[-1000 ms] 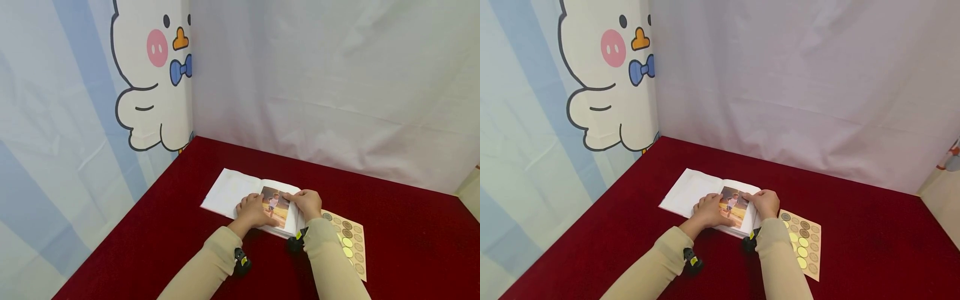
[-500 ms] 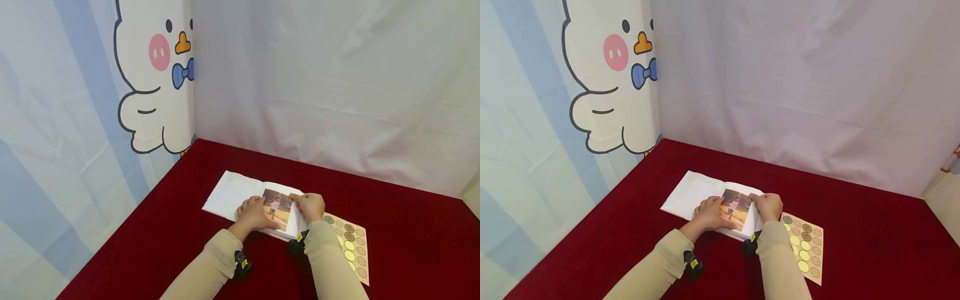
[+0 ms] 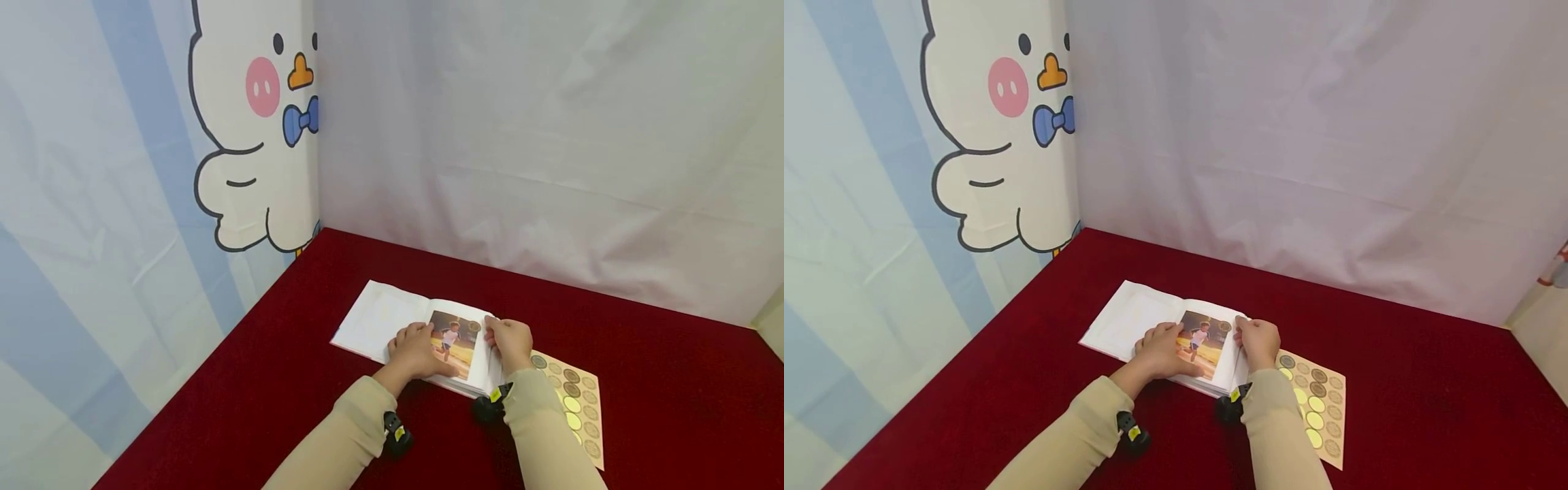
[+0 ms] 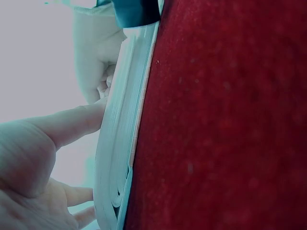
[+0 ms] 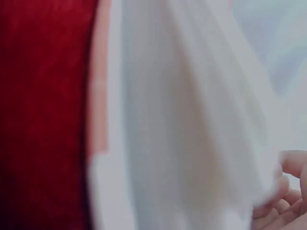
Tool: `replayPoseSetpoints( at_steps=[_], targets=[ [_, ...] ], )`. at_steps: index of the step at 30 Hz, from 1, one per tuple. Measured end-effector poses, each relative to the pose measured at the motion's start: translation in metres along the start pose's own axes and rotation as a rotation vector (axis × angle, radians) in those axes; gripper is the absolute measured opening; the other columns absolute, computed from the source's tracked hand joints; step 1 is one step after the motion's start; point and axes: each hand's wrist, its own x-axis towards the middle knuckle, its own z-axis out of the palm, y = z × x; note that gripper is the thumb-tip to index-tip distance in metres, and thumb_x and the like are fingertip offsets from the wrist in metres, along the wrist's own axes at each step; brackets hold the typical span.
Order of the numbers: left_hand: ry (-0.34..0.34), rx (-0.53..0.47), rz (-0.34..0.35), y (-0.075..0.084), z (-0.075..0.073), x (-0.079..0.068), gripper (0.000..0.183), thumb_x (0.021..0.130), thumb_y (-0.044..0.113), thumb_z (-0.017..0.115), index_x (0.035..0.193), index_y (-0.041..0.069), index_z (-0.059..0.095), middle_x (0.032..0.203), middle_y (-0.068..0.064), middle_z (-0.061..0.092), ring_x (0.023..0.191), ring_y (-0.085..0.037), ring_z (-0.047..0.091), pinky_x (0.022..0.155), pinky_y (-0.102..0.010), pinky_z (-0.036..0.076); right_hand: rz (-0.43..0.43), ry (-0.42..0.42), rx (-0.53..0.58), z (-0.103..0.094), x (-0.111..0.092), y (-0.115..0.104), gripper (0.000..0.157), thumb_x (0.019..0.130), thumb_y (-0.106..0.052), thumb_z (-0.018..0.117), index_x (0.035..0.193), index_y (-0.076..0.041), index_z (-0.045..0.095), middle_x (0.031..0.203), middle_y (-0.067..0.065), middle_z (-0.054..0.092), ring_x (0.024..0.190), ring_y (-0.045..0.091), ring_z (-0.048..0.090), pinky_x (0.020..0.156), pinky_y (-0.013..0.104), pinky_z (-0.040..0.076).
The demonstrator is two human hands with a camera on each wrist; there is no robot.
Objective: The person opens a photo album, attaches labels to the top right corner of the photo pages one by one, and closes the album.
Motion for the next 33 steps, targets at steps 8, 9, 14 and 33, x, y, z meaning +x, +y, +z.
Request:
replayPoseSetpoints(
  at_steps=[8,9,14,33],
  targets=[
    [0.004,-0.035,0.006,-0.002,-0.001,-0.002,0.096,0.064,0.046,0.081,0.141,0.007,0.039,0.138,-0.011,0.037,0.125,-0.032,0.031,0.097,-0.051,0.026,0.073,-0.061,0.231,-0.005,-0.003,0.002,0.028,0.089,-0.015,0.054,0.103,0.009,0.057,0.061,0.000,0.057,0.051,0.005,0.051,0.047,0.016,0.043],
    [0.003,-0.039,0.008,-0.002,-0.001,-0.002,0.095,0.064,0.045,0.081,0.141,0.007,0.039,0.138,-0.011,0.037,0.125,-0.032,0.031,0.098,-0.051,0.026,0.072,-0.065,0.249,-0.006,-0.005,0.002,0.028,0.088,-0.014,0.054,0.104,0.009,0.056,0.063,0.000,0.057,0.052,0.005,0.052,0.048,0.016,0.044],
    [0.013,-0.079,0.020,-0.004,-0.002,-0.002,0.094,0.063,0.043,0.082,0.140,0.006,0.041,0.136,-0.012,0.038,0.124,-0.034,0.031,0.097,-0.052,0.025,0.068,-0.085,0.318,-0.009,-0.012,0.001,0.034,0.090,-0.012,0.053,0.114,0.012,0.051,0.071,0.002,0.057,0.058,0.005,0.055,0.055,0.016,0.048],
    [0.033,-0.176,0.019,-0.004,-0.002,-0.002,0.090,0.062,0.034,0.083,0.137,0.005,0.044,0.135,-0.014,0.039,0.124,-0.034,0.029,0.099,-0.051,0.024,0.117,-0.065,0.341,-0.023,-0.023,0.005,0.046,0.093,-0.014,0.047,0.132,0.011,0.039,0.115,0.018,0.047,0.087,0.013,0.054,0.076,0.018,0.050]
  ],
)
